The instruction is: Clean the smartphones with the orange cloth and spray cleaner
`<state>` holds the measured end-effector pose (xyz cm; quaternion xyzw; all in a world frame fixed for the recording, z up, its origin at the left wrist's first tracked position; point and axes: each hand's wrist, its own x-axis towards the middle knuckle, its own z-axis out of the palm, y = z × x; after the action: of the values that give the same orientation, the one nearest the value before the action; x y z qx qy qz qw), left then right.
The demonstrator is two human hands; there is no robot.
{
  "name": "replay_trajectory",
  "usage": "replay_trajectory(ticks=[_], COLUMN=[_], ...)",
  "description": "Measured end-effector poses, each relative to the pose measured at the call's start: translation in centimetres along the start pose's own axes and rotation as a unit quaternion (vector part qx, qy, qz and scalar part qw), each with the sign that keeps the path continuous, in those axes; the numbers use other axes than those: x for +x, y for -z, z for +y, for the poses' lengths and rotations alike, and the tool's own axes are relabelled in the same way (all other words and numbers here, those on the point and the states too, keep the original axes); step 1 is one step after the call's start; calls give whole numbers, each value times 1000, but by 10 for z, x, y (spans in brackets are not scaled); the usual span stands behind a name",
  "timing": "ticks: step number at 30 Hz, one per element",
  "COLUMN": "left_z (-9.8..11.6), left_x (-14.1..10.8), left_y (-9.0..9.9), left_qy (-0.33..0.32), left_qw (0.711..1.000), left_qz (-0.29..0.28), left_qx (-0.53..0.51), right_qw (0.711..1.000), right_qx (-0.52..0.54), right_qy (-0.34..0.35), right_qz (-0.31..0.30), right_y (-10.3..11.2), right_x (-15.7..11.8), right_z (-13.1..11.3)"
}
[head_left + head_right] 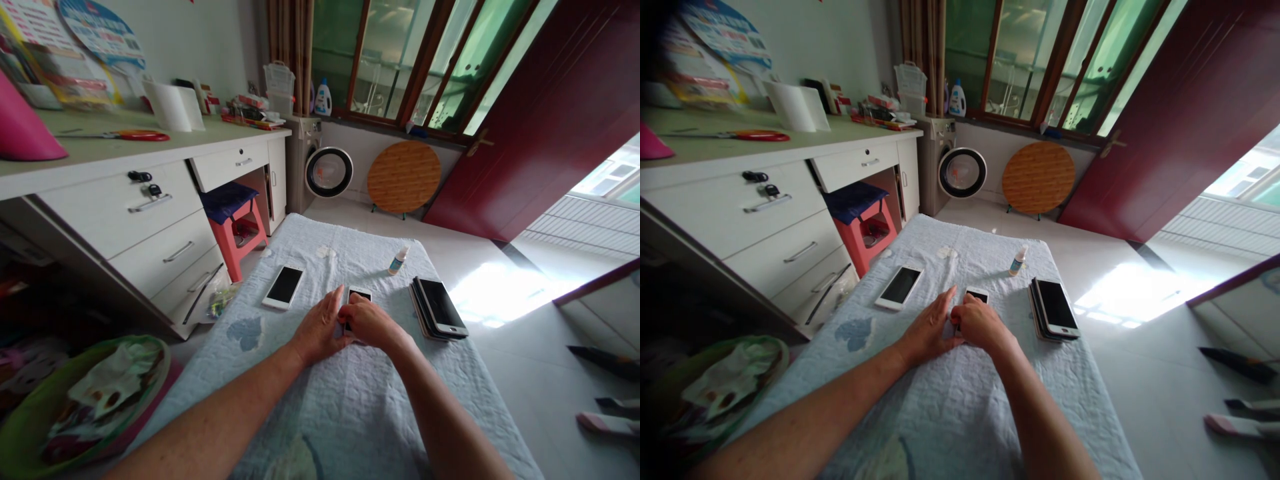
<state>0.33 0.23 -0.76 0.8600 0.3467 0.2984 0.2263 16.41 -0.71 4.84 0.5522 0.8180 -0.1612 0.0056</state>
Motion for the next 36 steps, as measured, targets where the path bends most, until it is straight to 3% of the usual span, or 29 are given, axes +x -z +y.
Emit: replay_trajectory(ticks=[11,20,24,32,36], left_z=[-1,2,1,3,6], left_x=[-1,0,0,2,3], left_y=[0,2,4,8,11], left_qy=[-9,2,3,-17,-18], left_qw=[1000,1000,1000,999,996], left_qz=[4,-4,-9,-38,-57], left_qx=[-13,-7,-12,31,60], right_qw=[990,998,997,990,985], right_qx=[-11,37,63,138,154], right_qy=[-107,-39,-42,8,-15], right_qz=[87,36,16,23,74], right_y=[1,-6,-7,3,9], right_x=[23,-1,-11,-32,-45], right_z=[4,-1,-5,-12,2])
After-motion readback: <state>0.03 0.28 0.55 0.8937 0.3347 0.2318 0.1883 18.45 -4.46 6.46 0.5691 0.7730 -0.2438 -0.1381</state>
